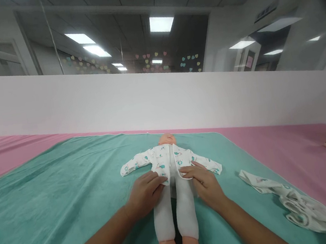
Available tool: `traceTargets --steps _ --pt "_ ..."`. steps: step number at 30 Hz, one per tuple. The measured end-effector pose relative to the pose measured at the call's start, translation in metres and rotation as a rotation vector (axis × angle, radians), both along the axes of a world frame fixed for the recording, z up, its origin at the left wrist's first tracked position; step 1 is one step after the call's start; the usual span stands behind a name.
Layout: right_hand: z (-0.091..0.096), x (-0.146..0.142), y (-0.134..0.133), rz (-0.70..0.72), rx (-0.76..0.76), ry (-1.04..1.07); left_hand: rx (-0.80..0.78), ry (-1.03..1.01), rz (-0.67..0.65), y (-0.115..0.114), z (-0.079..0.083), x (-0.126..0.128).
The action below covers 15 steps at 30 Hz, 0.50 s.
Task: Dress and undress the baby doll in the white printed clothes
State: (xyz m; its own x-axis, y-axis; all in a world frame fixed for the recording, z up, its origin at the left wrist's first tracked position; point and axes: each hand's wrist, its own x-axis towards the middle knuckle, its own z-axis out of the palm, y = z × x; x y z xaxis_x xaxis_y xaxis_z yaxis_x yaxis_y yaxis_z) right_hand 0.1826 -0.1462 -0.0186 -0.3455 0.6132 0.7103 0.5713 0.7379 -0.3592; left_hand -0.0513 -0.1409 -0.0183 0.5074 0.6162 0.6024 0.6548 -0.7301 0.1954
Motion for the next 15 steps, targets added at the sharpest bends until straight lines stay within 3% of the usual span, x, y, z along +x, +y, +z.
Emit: traceTargets --steps 5,8,12,15 --pt "0.009 -0.005 -0.010 0.142 -0.136 0.009 -0.214 -0.099 0.004 -0.003 0.011 0.001" --pt "0.014 -0.008 -0.012 0.139 -0.284 0.103 -0.281 -0.282 0.129 0.012 0.011 -0.011" --pt "0.003 0.016 0.013 -0.173 -0.346 0.342 -0.196 -0.240 0.399 0.046 -0.003 -0.046" --pt "-0.016 0.053 0.042 -0.506 -0.346 0.313 -0.280 -0.168 0.587 0.067 -0.014 -0.075"
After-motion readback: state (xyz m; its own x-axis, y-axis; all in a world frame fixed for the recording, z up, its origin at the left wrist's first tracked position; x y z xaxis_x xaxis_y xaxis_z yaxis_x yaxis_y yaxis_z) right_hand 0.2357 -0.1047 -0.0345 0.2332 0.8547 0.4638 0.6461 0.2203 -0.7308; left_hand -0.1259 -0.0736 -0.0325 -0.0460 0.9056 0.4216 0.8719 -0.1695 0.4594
